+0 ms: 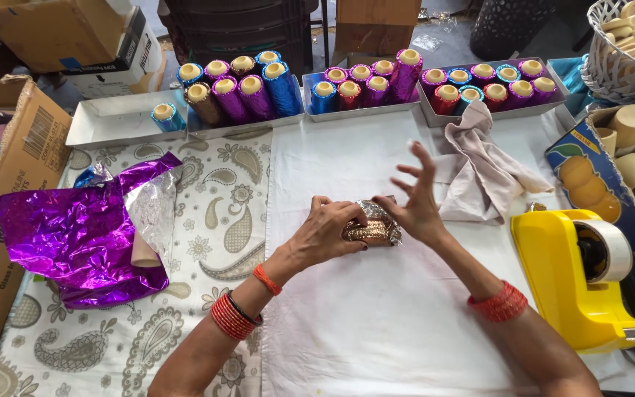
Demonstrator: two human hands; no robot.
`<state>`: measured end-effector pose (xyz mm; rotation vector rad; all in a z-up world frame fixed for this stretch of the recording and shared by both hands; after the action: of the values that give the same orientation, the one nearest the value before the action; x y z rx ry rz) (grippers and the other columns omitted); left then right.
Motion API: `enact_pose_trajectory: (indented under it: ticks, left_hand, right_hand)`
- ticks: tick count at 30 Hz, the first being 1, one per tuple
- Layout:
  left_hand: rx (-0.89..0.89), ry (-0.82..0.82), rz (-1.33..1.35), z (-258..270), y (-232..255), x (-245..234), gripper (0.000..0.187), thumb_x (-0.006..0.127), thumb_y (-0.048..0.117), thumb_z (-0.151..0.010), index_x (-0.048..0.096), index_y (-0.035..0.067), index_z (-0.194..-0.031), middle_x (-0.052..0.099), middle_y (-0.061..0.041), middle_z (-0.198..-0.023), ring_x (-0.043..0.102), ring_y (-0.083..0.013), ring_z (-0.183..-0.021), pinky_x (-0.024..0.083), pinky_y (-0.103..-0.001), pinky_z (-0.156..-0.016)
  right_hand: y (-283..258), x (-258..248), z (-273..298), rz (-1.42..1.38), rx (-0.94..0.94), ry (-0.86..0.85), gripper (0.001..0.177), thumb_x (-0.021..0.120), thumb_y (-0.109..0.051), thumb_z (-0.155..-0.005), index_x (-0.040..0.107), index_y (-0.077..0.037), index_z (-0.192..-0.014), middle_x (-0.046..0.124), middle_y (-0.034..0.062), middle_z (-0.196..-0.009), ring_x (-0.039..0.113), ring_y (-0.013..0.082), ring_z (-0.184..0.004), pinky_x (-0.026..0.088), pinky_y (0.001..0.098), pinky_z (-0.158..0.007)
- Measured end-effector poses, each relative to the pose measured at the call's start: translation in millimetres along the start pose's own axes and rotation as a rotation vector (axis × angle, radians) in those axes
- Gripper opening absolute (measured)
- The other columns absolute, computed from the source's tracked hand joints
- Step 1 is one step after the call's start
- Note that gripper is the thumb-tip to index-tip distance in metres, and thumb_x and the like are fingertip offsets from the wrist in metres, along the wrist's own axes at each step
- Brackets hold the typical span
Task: Wrapping a cylindrical spool with decorative foil paper.
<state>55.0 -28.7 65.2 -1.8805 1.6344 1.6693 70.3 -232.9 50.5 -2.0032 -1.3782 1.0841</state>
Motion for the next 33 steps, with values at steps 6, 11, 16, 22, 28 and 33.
enact_pose_trajectory:
  ticks: [6, 11, 16, 22, 28, 33]
  left_hand:
    - [-0.043, 0.021, 0.043, 4.3, -0.1, -0.5, 0.044, 0.089, 0.028, -0.072, 0.064, 0.013, -0.105, 0.073, 0.001, -0.103, 0.067, -0.0187, -0.097, 0.035, -0.041, -0.096]
    - [-0.063, 0.015, 0.092, 3.5, -1.8, 0.3, 0.042, 0.090, 0.028, -0.073, 0.065, 0.013, -0.105, 0.075, 0.002, -0.102, 0.069, -0.0160, -0.097, 0.036, -0.040, -0.095]
    - [-0.100, 0.017, 0.104, 5.5, -4.1, 2.0, 0.043, 0.090, 0.030, -0.072, 0.067, 0.014, -0.105, 0.076, 0.004, -0.100, 0.069, -0.0143, -0.093, 0.036, -0.039, -0.095]
    - [-0.114, 0.079, 0.100, 7.1, -6.9, 3.9, 0.042, 0.093, 0.032, -0.066, 0.075, 0.017, -0.101, 0.077, 0.004, -0.102, 0.061, -0.0183, -0.100, 0.034, -0.039, -0.099]
    - [-0.169, 0.130, 0.117, 11.3, -12.6, 7.7, 0.046, 0.095, 0.032, -0.064, 0.077, 0.018, -0.104, 0.076, 0.005, -0.100, 0.055, -0.0211, -0.118, 0.027, -0.044, -0.109]
    - [-0.130, 0.145, 0.075, 11.5, -6.0, 4.3, 0.044, 0.095, 0.031, -0.062, 0.078, 0.018, -0.101, 0.077, 0.005, -0.103, 0.050, -0.0255, -0.128, 0.019, -0.052, -0.113]
  right_hand:
    - [19.6, 18.6, -20.0, -0.065, 0.195, -0.265, 0.124, 0.088, 0.001, -0.071, 0.004, -0.027, -0.158, 0.020, 0.0196, -0.159, 0.059, 0.0273, -0.119, 0.066, 0.0396, -0.087]
    - [16.9, 18.5, -20.9, -0.061, 0.257, -0.330, 0.122, 0.085, 0.005, -0.073, 0.006, -0.033, -0.158, 0.022, 0.0214, -0.159, 0.066, 0.0272, -0.115, 0.069, 0.0376, -0.080]
    - [13.9, 18.2, -21.9, -0.079, 0.290, -0.363, 0.122, 0.082, 0.010, -0.073, 0.005, -0.035, -0.157, 0.024, 0.0209, -0.158, 0.068, 0.0278, -0.113, 0.068, 0.0374, -0.079]
    - [10.3, 12.5, -13.5, -0.264, 0.281, -0.302, 0.121, 0.079, 0.013, -0.076, 0.004, -0.035, -0.158, 0.022, 0.0192, -0.159, 0.066, 0.0262, -0.116, 0.068, 0.0367, -0.084]
    - [-4.5, 7.3, 3.0, -0.387, 0.266, -0.232, 0.118, 0.073, 0.018, -0.078, 0.004, -0.033, -0.159, 0.019, 0.0182, -0.161, 0.063, 0.0247, -0.119, 0.068, 0.0365, -0.085]
    - [-7.8, 5.5, 16.6, -0.374, 0.213, -0.217, 0.115, 0.068, 0.021, -0.081, 0.003, -0.031, -0.160, 0.017, 0.0172, -0.163, 0.060, 0.0252, -0.121, 0.067, 0.0370, -0.087]
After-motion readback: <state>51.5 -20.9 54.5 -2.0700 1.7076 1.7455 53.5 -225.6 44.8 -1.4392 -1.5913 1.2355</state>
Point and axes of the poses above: each hand's wrist, its own z-axis away from the middle knuckle, its own x-axis out of the palm, y = z × x, the point moved 4 cm from there along -z, towards the middle knuckle
